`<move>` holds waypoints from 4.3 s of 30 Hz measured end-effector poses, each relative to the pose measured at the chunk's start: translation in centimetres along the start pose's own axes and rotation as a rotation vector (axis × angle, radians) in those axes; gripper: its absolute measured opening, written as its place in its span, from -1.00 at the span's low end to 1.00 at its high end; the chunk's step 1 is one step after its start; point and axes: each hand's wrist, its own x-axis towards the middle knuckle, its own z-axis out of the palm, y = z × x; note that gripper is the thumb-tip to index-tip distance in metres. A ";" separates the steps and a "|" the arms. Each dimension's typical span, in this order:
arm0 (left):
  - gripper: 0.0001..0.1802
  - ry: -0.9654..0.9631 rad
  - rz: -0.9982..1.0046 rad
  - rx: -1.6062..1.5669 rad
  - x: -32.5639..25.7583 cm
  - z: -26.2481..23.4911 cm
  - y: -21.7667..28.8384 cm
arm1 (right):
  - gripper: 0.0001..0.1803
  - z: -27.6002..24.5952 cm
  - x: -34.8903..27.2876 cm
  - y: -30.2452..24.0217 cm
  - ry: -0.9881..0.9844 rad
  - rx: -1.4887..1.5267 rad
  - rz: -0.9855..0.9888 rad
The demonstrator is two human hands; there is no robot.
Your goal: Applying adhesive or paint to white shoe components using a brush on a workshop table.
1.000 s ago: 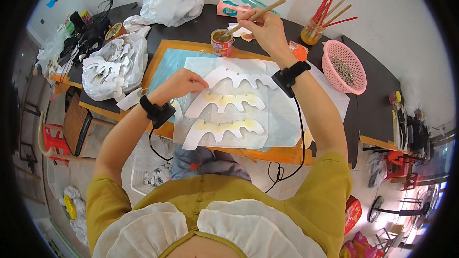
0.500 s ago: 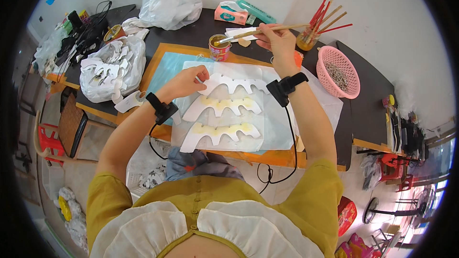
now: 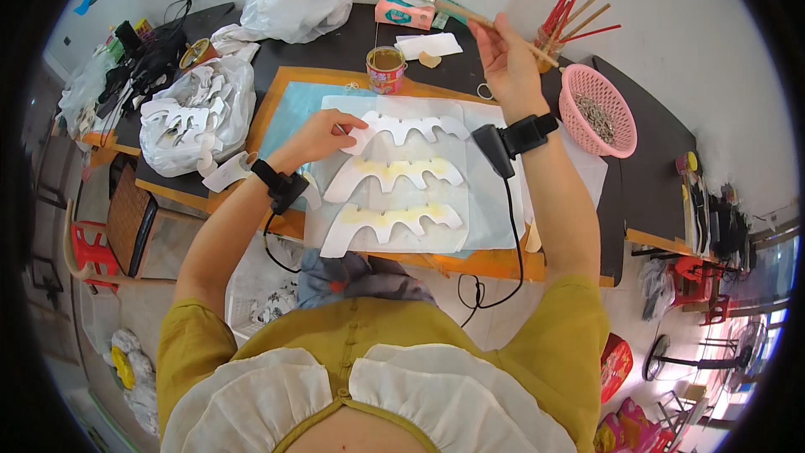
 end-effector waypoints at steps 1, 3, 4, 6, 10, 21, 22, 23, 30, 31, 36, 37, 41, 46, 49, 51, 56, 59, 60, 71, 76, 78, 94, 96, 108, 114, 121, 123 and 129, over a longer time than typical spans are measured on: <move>-0.64 0.006 0.018 -0.008 0.1 0.0 -0.3 | -0.79 0.0 0.1 -0.3 0.008 -0.001 -0.001; -0.61 0.010 0.029 -0.020 -0.1 0.1 -0.6 | -0.79 0.9 0.3 -1.5 -0.011 -0.006 -0.068; -0.61 0.005 0.010 -0.030 0.0 0.0 -0.3 | -0.80 1.6 0.4 -2.2 -0.023 -0.001 -0.108; -0.62 0.001 -0.008 -0.039 0.0 -0.1 -0.1 | -0.80 2.2 0.9 -3.5 -0.063 -0.006 -0.144; -0.63 -0.021 -0.052 -0.058 -0.3 -0.2 0.0 | -0.81 3.9 1.2 -5.7 -0.125 0.010 -0.199; -0.69 0.020 -0.001 -0.010 -0.5 -0.1 -0.1 | -0.85 0.6 -2.8 -3.5 -0.041 -0.452 -0.068; -0.69 0.025 0.002 -0.012 -0.5 -0.1 -0.2 | -0.85 -0.2 -3.6 -2.5 -0.040 -0.453 -0.064; -0.69 0.030 0.005 -0.013 -0.5 -0.1 -0.2 | -0.85 -1.0 -4.4 -1.4 -0.012 -0.469 0.003; -0.70 -0.005 -0.029 -0.066 -0.4 -0.4 -0.2 | -0.83 -3.1 -6.8 3.9 0.157 -0.531 0.189; -0.70 -0.008 -0.019 -0.053 -0.4 -0.4 -0.2 | -0.83 -3.2 -6.8 4.2 0.171 -0.553 0.197; -0.70 -0.013 0.013 -0.035 -0.3 -0.4 -0.3 | -0.81 -3.7 -6.5 5.6 0.184 -0.605 0.191; -0.71 -0.023 -0.014 -0.053 -0.2 -0.3 -0.4 | -0.80 -3.6 -6.6 5.8 0.197 -0.633 0.179; -0.72 -0.032 -0.051 -0.076 -0.1 -0.3 -0.3 | -0.80 -3.6 -6.8 5.8 0.180 -0.652 0.195; -0.72 -0.046 -0.046 -0.094 -0.2 -0.5 -0.5 | -0.80 -3.1 -7.0 4.4 0.124 -0.751 0.117; -0.73 -0.047 -0.030 -0.084 -0.2 -0.3 -0.6 | -0.80 -3.0 -7.0 4.8 0.136 -0.738 0.060; -0.73 -0.048 -0.032 -0.072 -0.3 -0.1 -0.9 | -0.79 -3.2 -7.1 5.3 0.118 -0.699 0.049; -0.76 -0.036 0.050 -0.027 0.2 -0.1 -0.5 | -0.80 -4.9 -6.7 5.8 -0.005 -0.678 -0.045; -0.74 -0.061 0.072 0.042 0.0 -0.7 -1.2 | -0.83 -3.9 -7.0 5.8 -0.088 -0.676 -0.105; -0.73 -0.082 0.051 0.033 -0.1 -0.9 -1.3 | -0.86 -3.5 -7.1 6.2 -0.012 -0.692 -0.094; -0.72 -0.063 -0.003 0.043 -0.2 -0.3 -1.1 | -0.84 -3.3 -7.5 6.2 0.064 -0.713 -0.049; -0.73 -0.038 0.055 -0.021 0.0 -0.8 -1.6 | -0.85 -2.4 -7.3 5.9 0.015 -0.718 -0.075; -0.74 -0.018 0.059 0.014 -0.3 -0.7 -1.4 | -0.84 -2.2 -7.3 5.9 -0.017 -0.729 -0.102; -0.77 -0.027 0.004 -0.135 -0.5 -0.3 -0.4 | -0.86 -2.0 -8.3 6.0 0.020 -0.718 -0.065; -0.77 -0.034 -0.003 -0.144 -0.7 -0.3 -0.4 | -0.88 -1.8 -8.6 5.9 -0.007 -0.736 -0.037; -0.78 -0.027 0.037 -0.135 -0.2 -0.1 -0.8 | -0.94 -1.3 -9.3 5.5 -0.100 -0.740 -0.071; -0.79 -0.025 0.049 -0.124 -0.1 0.0 -1.2 | -0.95 -0.9 -10.0 5.5 -0.203 -0.759 -0.049; -0.79 -0.033 0.046 -0.129 -0.1 -0.1 -1.2 | -0.94 -1.2 -11.2 3.6 -0.213 -0.880 -0.083; -0.78 -0.028 0.041 -0.116 0.0 -0.1 -1.2 | -0.94 -1.5 -11.5 3.2 -0.204 -0.883 -0.079; -0.78 -0.030 0.036 -0.092 0.0 -0.1 -0.9 | -0.94 -1.5 -11.7 3.0 -0.198 -0.887 -0.111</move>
